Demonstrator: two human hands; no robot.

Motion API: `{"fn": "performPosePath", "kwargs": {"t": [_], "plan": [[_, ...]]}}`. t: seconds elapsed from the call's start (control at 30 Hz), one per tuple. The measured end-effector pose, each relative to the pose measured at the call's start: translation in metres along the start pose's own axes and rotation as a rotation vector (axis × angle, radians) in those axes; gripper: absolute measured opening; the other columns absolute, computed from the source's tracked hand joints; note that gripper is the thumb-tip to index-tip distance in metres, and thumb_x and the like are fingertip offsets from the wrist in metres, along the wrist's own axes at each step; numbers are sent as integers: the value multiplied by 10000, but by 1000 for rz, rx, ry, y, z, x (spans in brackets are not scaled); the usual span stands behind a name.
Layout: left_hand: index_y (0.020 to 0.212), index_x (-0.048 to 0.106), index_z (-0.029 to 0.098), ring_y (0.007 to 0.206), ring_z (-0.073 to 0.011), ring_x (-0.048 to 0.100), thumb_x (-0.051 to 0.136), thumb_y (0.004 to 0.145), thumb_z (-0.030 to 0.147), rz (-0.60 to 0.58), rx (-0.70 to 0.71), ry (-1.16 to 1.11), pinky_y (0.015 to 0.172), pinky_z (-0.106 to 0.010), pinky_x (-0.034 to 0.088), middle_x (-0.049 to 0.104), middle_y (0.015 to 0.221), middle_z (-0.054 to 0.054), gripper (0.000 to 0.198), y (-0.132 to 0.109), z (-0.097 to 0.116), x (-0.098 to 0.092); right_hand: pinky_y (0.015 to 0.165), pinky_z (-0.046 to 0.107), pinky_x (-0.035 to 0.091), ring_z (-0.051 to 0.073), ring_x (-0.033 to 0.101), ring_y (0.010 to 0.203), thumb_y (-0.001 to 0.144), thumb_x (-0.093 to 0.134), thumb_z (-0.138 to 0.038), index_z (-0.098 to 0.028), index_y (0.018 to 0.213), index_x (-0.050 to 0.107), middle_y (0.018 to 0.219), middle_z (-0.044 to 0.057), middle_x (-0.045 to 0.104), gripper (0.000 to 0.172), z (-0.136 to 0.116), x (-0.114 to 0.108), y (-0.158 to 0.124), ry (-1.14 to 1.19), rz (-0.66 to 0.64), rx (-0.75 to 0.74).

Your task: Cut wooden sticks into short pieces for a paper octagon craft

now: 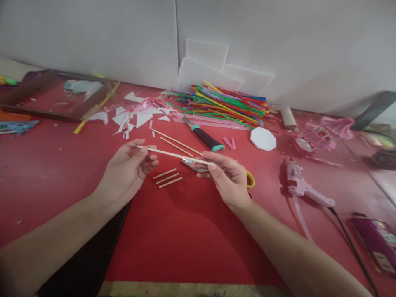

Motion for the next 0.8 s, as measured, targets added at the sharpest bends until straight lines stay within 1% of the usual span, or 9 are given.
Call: {"fn": "performPosePath", "kwargs": {"t": [0.17,0.27,0.37,0.43,0.57,0.63,0.7,0.73,0.8], "plan": [[913,544,195,624,-72,624,627,824,82,4,20,9,647,-215,584,632,786,37,166,-1,1,-1,726,366,612,200,729,833,846,659,-337,-262,1002,704,922,26,757,179,1,-2,0,-20,-14,8],[828,548,176,583,-64,614,625,827,72,15,-14,-44,615,-202,585,652,768,33,129,-2,2,1,703,353,603,184,723,788,837,662,-316,-259,1051,660,917,18,750,222,6,-5,3,-27,31,62],[754,571,148,554,-54,610,587,877,114,84,-113,-158,584,-179,584,680,775,5,129,0,1,-1,685,341,594,168,712,738,838,652,-298,-248,1085,618,861,3,739,254,10,-8,6,-31,85,119],[742,595,146,555,-47,616,564,901,133,145,-166,-238,583,-160,584,682,759,5,163,3,1,-4,670,334,586,157,698,695,836,647,-295,-238,1054,620,810,-7,728,227,12,-8,7,-25,83,128],[778,636,160,625,-49,655,544,906,122,226,-197,-326,640,-126,583,691,765,4,162,11,1,-10,638,329,568,148,674,643,840,632,-302,-230,1010,626,751,-12,708,185,12,-6,7,-42,62,142],[790,635,172,697,-60,677,545,895,107,251,-180,-329,678,-128,583,708,836,-5,153,14,3,-13,629,328,562,147,670,638,842,628,-302,-228,996,627,741,-12,703,171,13,-6,7,-43,57,147],[800,623,190,821,-81,694,550,893,118,256,-153,-321,721,-141,583,711,981,-14,138,18,6,-14,628,326,559,146,670,640,846,626,-297,-230,994,629,741,-13,699,163,13,-6,7,-37,46,151],[811,618,198,900,-94,693,554,896,137,250,-141,-315,749,-151,583,694,1076,-16,123,19,7,-15,630,325,558,146,671,644,851,623,-294,-231,997,631,744,-15,698,160,14,-6,7,-33,38,153],[844,605,219,1052,-129,663,573,901,208,226,-126,-305,809,-178,577,612,1269,-14,67,21,8,-15,637,320,557,142,673,653,861,615,-288,-235,1002,635,750,-17,695,151,15,-6,8,-26,19,156]]}}
Point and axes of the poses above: each hand's wrist, its own y-axis towards the middle knuckle, its own x-axis out of the palm, z = x × y, the point moved 5 cm from there along y, towards the middle knuckle
